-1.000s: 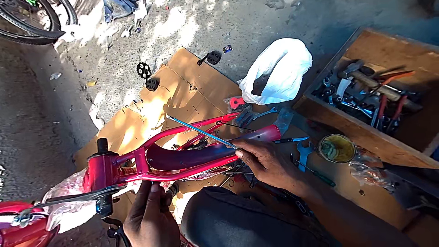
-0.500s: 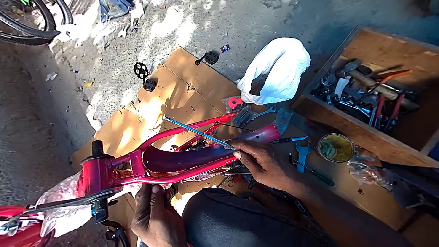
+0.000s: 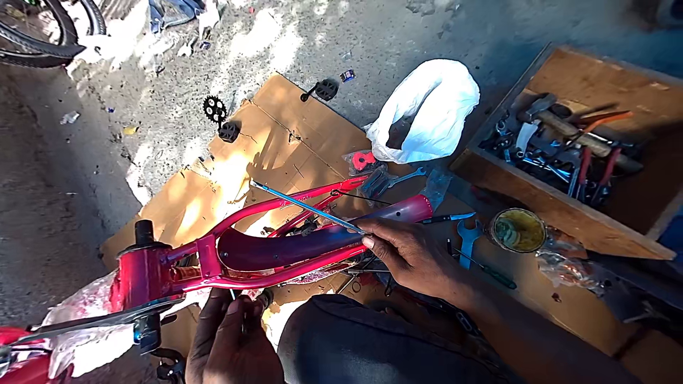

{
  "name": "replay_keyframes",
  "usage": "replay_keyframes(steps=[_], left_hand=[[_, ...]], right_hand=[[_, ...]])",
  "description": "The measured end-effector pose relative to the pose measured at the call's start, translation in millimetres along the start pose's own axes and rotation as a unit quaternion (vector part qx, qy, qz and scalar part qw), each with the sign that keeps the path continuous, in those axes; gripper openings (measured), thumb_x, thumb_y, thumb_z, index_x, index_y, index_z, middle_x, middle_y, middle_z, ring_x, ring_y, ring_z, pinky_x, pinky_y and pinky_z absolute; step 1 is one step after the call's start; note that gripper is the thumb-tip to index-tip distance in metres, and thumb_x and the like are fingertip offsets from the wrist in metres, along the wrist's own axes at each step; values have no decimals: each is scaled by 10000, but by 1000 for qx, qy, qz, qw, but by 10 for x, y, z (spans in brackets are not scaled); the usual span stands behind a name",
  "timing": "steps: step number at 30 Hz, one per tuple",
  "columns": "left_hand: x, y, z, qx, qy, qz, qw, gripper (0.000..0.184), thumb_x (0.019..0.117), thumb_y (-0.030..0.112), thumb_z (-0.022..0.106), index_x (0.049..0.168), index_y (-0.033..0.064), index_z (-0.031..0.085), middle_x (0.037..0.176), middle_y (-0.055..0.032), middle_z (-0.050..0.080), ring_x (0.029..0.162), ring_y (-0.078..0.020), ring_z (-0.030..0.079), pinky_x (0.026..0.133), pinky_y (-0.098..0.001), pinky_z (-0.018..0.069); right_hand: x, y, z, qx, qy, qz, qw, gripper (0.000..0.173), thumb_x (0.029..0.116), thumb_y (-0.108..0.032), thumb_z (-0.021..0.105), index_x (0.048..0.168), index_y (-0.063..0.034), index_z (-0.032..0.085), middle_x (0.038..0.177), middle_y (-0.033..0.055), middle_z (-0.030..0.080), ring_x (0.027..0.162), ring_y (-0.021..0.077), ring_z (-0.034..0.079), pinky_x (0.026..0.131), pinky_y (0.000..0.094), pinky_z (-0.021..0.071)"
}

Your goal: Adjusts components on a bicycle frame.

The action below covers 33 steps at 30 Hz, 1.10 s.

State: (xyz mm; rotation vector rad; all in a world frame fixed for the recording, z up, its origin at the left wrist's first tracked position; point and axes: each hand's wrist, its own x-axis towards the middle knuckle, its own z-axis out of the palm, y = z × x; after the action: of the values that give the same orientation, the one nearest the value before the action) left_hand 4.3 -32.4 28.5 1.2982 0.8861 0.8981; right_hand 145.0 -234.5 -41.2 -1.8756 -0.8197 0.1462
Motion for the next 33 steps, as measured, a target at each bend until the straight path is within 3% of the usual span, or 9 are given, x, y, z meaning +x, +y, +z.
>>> replay_keyframes(steps=[5,8,12,14,19,25,28,31,33], left_hand=[[37,37,-39,-44,-11,-40,998,268,1015,-43,379,1198,-22,573,920,-78,659,715,-124,657,639,-237,582],[60,16,-63,-43,-28,-47,998,261,1018,-53,391,1199,-6,573,934,-66,671,720,-119,667,644,-236,591],[235,-330,-152,-30,-50,67,996,231,977,-72,466,1144,-18,617,978,-74,702,809,-126,691,707,-257,604],[348,-464,-217,-32,-85,108,990,210,972,-69,489,1114,-3,629,1013,-73,714,925,-154,707,850,-314,608],[556,-576,-239,-42,-90,128,987,230,971,-91,478,1045,8,673,976,-53,729,952,-152,709,926,-348,589],[626,-595,-127,-84,-73,100,989,246,984,-91,474,1069,5,683,1042,-75,731,1010,-172,704,950,-368,582],[669,-602,-92,-83,-74,109,988,266,974,-95,450,1051,19,678,1001,-61,730,975,-162,707,922,-362,590],[722,-632,-120,-45,-74,155,984,248,939,-100,491,1001,38,688,939,-27,732,919,-141,710,869,-349,605],[764,-643,-169,25,-76,236,968,197,916,-87,572,983,31,714,907,21,749,874,-93,718,824,-302,613]], right_hand=[[6,8,0,1,-7,-3,1000,326,1066,-243,494,1327,-163,673,1111,-44,706,885,31,658,751,258,578],[-8,8,-5,2,-5,-3,1000,318,1064,-244,501,1316,-160,675,1057,-46,701,821,33,644,697,263,569],[3,5,2,7,-2,-5,1000,307,1060,-239,508,1301,-158,680,1012,-48,693,778,31,628,661,255,559],[-5,7,2,9,-3,-2,1000,305,1062,-238,507,1303,-162,678,1019,-49,695,782,30,630,667,254,560],[-10,11,6,9,-3,-1,1000,318,1064,-250,505,1323,-171,671,1055,-56,698,818,25,639,694,256,570],[-1,26,13,14,-2,-4,1000,321,1059,-242,502,1323,-170,668,1031,-56,691,782,24,627,667,249,562],[-1,21,12,6,1,-3,1000,318,1063,-248,502,1325,-177,669,1059,-63,698,786,20,629,666,249,562],[-8,17,7,-3,-1,2,1000,322,1064,-262,497,1325,-189,670,1031,-68,694,786,21,628,665,254,560],[-2,24,10,0,3,-4,1000,323,1068,-265,495,1326,-181,669,1012,-70,690,761,12,615,654,234,553]])
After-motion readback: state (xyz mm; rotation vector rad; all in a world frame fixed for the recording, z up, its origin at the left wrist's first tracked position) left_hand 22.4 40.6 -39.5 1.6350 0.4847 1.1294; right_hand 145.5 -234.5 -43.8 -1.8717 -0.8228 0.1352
